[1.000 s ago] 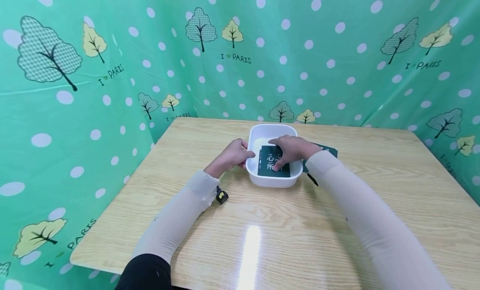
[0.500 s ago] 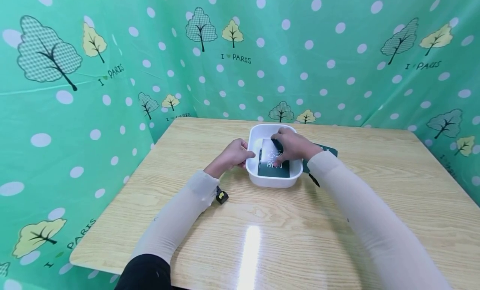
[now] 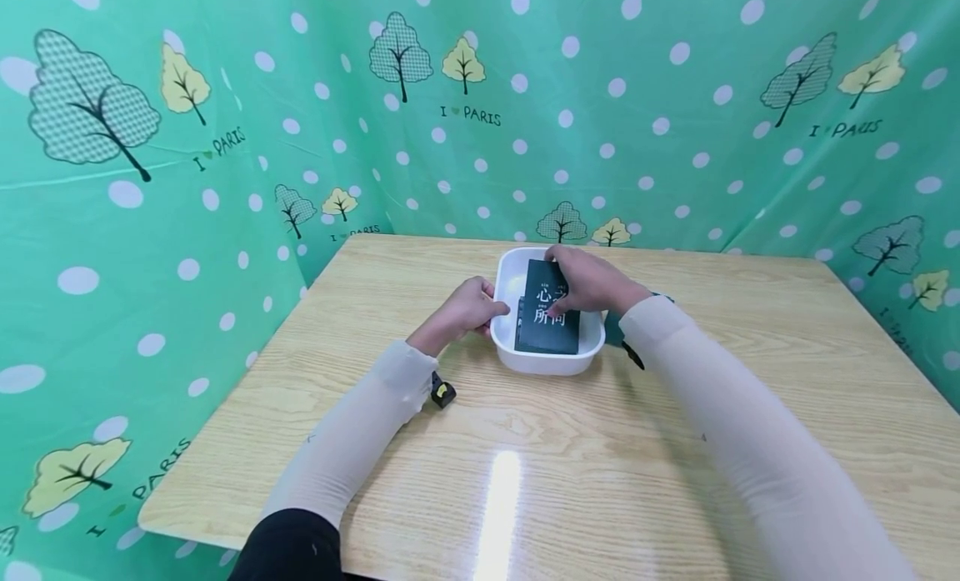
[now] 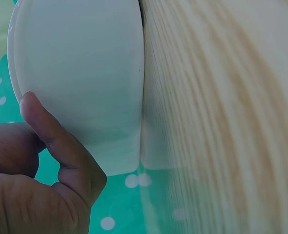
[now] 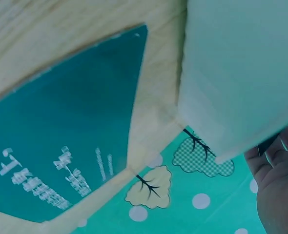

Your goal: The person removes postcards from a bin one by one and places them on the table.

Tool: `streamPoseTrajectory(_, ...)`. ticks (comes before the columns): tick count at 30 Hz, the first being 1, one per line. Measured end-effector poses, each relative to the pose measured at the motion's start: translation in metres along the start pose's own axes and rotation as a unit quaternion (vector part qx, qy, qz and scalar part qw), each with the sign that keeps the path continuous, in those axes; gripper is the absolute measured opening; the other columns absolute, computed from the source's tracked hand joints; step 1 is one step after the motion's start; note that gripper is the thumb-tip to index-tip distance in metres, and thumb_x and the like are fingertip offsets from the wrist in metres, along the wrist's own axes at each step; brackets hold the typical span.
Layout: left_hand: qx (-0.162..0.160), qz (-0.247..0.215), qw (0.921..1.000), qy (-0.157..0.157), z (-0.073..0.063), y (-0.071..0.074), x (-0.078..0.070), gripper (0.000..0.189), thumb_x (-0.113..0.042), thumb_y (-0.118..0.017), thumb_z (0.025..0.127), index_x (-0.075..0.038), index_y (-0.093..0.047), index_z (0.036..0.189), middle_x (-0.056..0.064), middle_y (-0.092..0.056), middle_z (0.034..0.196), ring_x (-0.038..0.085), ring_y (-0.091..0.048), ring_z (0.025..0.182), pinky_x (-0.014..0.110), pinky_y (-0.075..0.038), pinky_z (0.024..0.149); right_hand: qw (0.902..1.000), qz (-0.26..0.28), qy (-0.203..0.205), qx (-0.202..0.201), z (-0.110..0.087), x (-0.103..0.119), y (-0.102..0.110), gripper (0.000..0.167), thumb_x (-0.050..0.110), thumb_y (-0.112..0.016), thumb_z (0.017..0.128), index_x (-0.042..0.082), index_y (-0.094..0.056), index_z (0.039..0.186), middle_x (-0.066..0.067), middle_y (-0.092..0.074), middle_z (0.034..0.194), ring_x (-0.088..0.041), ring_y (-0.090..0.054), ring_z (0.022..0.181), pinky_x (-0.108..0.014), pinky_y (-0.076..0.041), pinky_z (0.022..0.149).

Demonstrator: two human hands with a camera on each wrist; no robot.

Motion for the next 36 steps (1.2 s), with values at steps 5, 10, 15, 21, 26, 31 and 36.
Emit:
streamPoseTrajectory(5, -0.001, -0.003, 1.0000, -0.004, 0.001, 0.000, 0.000, 0.024, -0.007, -0.067, 0.097, -0.001, -0.048, 0.110, 0.018, -0.065, 0.090, 0.014, -0.058, 0.053, 0.025, -0.054, 0.047, 0.9993, -0.031, 0.022, -0.001, -0.002, 0.006, 0.010, 0.094, 0.031, -0.093, 0.076, 0.006, -0.042, 0.151, -0.015, -0.057, 0.137, -0.032, -0.055, 0.124, -0.052, -0.047, 0.110)
streamPoseTrajectory(10, 0.002, -0.002, 1.0000, -0.008, 0.001, -0.001, 0.000, 0.024, -0.008, -0.068, 0.097, -0.001, -0.048, 0.110, 0.020, -0.065, 0.092, 0.014, -0.058, 0.052, 0.024, -0.054, 0.047, 0.9981, -0.049, 0.038, -0.008, -0.009, 0.011, 0.019, 0.081, 0.024, -0.089, 0.082, 0.005, -0.047, 0.149, -0.014, -0.059, 0.132, -0.031, -0.058, 0.119, -0.050, -0.051, 0.106)
streamPoseTrajectory(15, 0.005, -0.005, 0.9999, -0.009, 0.002, -0.002, -0.001, 0.024, -0.007, -0.067, 0.097, -0.001, -0.048, 0.110, 0.020, -0.066, 0.092, 0.014, -0.059, 0.052, 0.025, -0.055, 0.048, 0.9978, -0.030, 0.057, -0.015, -0.013, 0.015, 0.026, 0.064, 0.010, -0.078, 0.091, 0.004, -0.047, 0.147, -0.015, -0.058, 0.130, -0.031, -0.057, 0.118, -0.050, -0.051, 0.105)
streamPoseTrajectory(21, -0.002, 0.001, 1.0000, -0.005, 0.001, -0.001, -0.001, 0.024, -0.008, -0.067, 0.097, -0.002, -0.048, 0.110, 0.018, -0.066, 0.092, 0.015, -0.059, 0.052, 0.025, -0.055, 0.048, 0.9974, -0.006, 0.067, -0.026, -0.013, 0.017, 0.031, 0.041, -0.004, -0.049, 0.101, 0.002, -0.047, 0.142, -0.016, -0.056, 0.128, -0.031, -0.055, 0.115, -0.049, -0.051, 0.105)
streamPoseTrajectory(26, -0.003, 0.002, 1.0000, -0.004, 0.001, 0.000, 0.000, 0.025, -0.008, -0.068, 0.097, -0.002, -0.048, 0.111, 0.018, -0.066, 0.090, 0.015, -0.059, 0.052, 0.026, -0.056, 0.048, 0.9965, 0.000, 0.071, -0.043, -0.011, 0.018, 0.036, 0.039, -0.005, -0.038, 0.102, -0.001, -0.045, 0.141, -0.019, -0.053, 0.131, -0.033, -0.052, 0.118, -0.050, -0.049, 0.108)
streamPoseTrajectory(31, -0.005, 0.007, 1.0000, -0.002, 0.000, 0.000, 0.000, 0.024, -0.009, -0.068, 0.098, -0.002, -0.048, 0.111, 0.018, -0.066, 0.089, 0.015, -0.059, 0.051, 0.026, -0.056, 0.048, 0.9953, -0.002, 0.074, -0.063, -0.010, 0.018, 0.043, 0.039, -0.004, -0.034, 0.104, -0.003, -0.042, 0.142, -0.020, -0.049, 0.134, -0.034, -0.049, 0.121, -0.050, -0.048, 0.109)
streamPoseTrajectory(36, -0.007, 0.008, 0.9999, 0.000, 0.000, -0.001, -0.001, 0.024, -0.008, -0.068, 0.097, -0.002, -0.049, 0.110, 0.017, -0.066, 0.089, 0.015, -0.059, 0.051, 0.026, -0.056, 0.048, 0.9925, 0.000, 0.073, -0.097, -0.012, 0.016, 0.051, 0.041, -0.005, -0.035, 0.103, -0.004, -0.040, 0.144, -0.021, -0.049, 0.134, -0.034, -0.048, 0.120, -0.051, -0.047, 0.110)
Point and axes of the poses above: each hand's wrist, its own z-axis towards the middle knuckle, its own y-axis out of the back of the hand, x = y × z, the point moved 4 cm from there along z, towards the middle knuckle
